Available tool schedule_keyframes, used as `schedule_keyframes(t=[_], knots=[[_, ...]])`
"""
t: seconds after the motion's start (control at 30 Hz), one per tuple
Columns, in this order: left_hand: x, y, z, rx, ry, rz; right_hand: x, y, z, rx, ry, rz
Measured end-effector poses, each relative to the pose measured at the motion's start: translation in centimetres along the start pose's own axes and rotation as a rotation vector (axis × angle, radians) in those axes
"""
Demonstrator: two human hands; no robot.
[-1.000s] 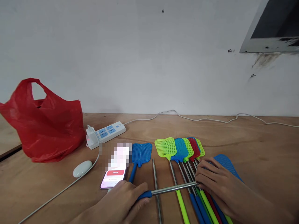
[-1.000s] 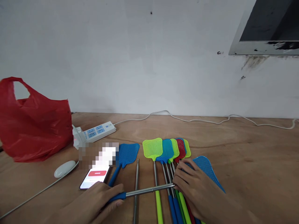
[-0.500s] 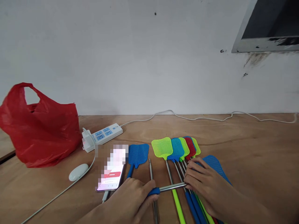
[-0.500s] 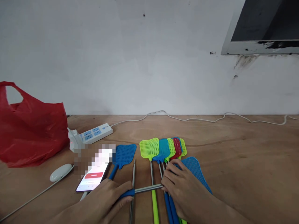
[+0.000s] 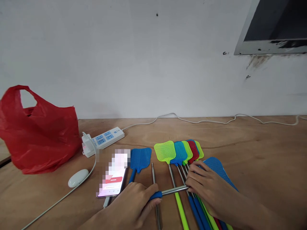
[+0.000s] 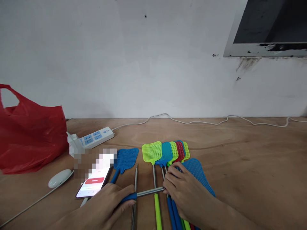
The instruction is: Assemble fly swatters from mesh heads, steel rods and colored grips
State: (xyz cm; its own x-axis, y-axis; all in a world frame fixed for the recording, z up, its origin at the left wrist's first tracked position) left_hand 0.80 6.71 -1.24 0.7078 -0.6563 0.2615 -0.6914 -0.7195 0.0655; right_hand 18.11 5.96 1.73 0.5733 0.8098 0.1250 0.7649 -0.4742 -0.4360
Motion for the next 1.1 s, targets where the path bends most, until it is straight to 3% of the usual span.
schedule_keyframes(t=[0.4, 0.6, 0.73, 0.97, 1.1], knots=[[-0.5, 0.0, 0.2, 0.005, 0.007, -0.08, 0.5, -1.0, 1.6, -0.131, -0.034, 0.035], [-0.1, -0.5, 0.6, -0.023, -0.099, -0.064, -0.6, -1.5, 3.1, -0.139, 0.059, -0.094], [0.0, -0.6, 1.3, -0.06, -0.135, -0.051, -0.2, -1.2, 3.6, -0.197, 0.013, -0.075], [0.8, 0.7, 0.5, 0.06, 0.106, -0.119, -0.1, -1.0, 2.8, -0.279, -0.058, -0.062], [0.0, 1.1, 0.6, 0.027, 0.382, -0.214, -0.3, -1.1, 2.1, -0.227, -0.014, -0.098]])
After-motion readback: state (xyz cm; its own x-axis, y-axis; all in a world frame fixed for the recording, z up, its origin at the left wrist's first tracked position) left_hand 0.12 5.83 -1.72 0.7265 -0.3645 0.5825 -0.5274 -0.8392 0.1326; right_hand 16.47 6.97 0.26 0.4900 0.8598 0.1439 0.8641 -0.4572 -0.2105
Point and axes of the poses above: each hand's wrist, its own y-axis away from the middle knuckle, its own z-axis out of the palm, x = y × z, the point moved 7 cm from there along -y, towards the middle knuckle, and after that the axes turned 1 degree about -x, right-handed, at the moved point
